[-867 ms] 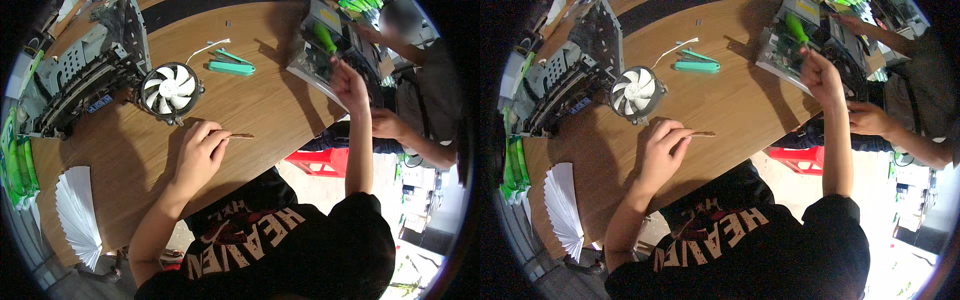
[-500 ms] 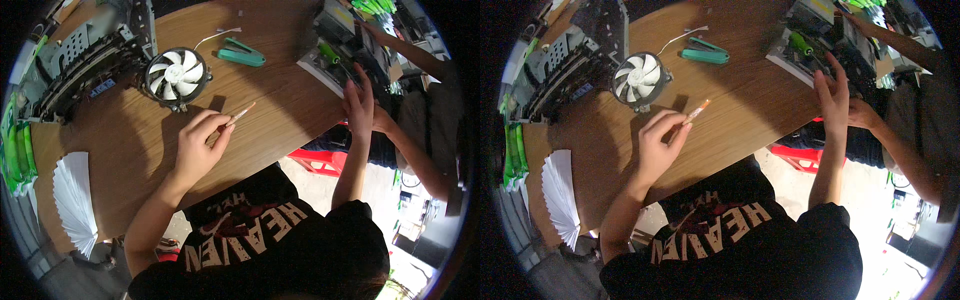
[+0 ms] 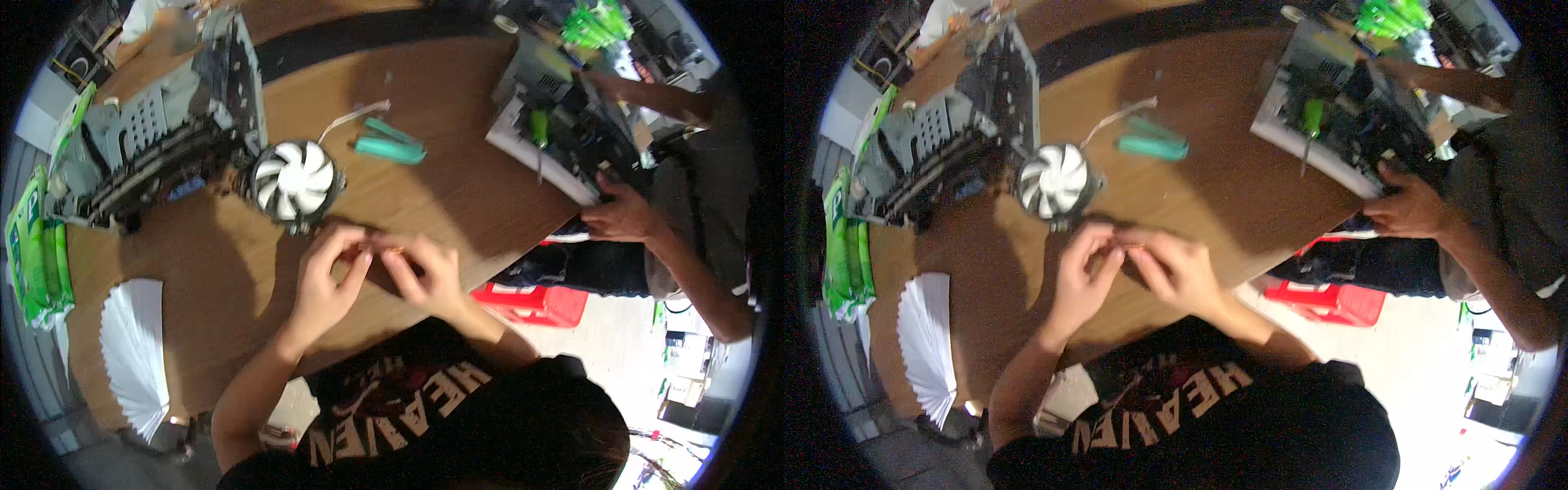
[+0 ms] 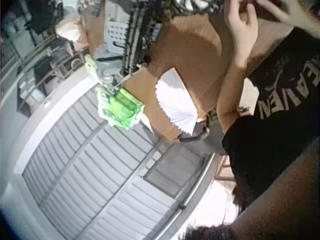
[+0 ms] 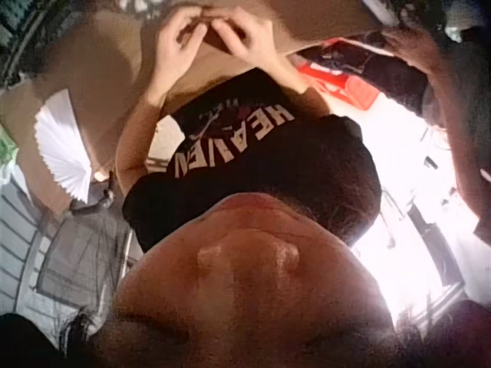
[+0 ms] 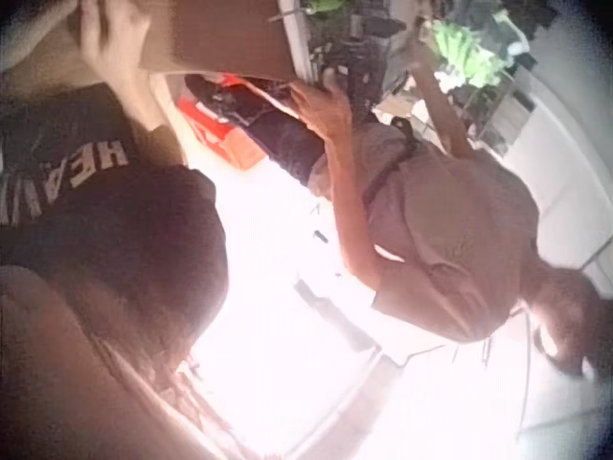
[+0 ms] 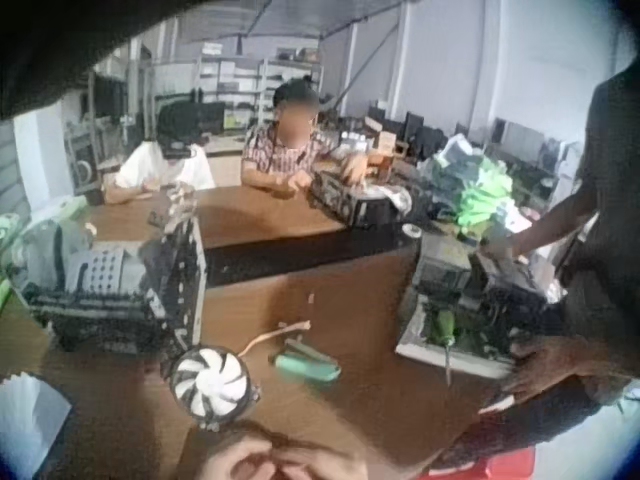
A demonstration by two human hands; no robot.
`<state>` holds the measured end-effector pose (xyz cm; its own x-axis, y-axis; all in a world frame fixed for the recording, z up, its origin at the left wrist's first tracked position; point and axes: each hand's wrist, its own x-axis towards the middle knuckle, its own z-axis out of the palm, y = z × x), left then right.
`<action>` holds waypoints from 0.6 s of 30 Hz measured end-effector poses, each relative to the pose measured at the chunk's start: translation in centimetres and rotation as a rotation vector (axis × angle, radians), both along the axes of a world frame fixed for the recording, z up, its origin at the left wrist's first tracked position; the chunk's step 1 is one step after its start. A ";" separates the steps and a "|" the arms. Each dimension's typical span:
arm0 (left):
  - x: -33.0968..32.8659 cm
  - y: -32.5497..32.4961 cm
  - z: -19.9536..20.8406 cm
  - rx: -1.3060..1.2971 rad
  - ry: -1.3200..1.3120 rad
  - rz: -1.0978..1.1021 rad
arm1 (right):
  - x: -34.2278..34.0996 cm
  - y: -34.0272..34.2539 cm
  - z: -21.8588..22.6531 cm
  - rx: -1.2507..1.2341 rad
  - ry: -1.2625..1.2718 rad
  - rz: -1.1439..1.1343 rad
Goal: The person uses a green screwdriver to work on a white computer cooling fan on a wooden table, then picks up and handles a small orange object, possibly a piece of tape or a small circuit board, using both hands.
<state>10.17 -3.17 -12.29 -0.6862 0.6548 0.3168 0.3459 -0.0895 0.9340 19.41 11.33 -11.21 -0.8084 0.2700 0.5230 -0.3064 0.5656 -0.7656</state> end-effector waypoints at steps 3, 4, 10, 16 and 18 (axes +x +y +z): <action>0.0 0.0 0.6 -0.057 -0.015 -0.005 | 0.0 0.5 -0.5 0.116 0.025 0.056; -0.1 0.0 1.5 -0.094 -0.054 -0.051 | 0.1 0.6 0.0 0.114 0.023 0.039; 0.2 -0.6 2.0 -0.013 -0.164 -0.172 | 0.3 0.8 -0.2 0.206 0.127 0.040; 0.6 -0.4 1.8 0.072 -0.467 -0.266 | 1.0 1.0 -0.5 0.147 0.025 0.040; 0.9 -0.3 1.9 0.108 -0.505 -0.274 | 0.5 0.5 -1.2 0.084 0.034 0.100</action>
<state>11.06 -3.47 -10.43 -0.5800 0.8117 0.0691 -0.1892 -0.2167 0.9577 19.93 11.85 -12.36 -0.8108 0.1434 0.5676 -0.3889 0.5927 -0.7053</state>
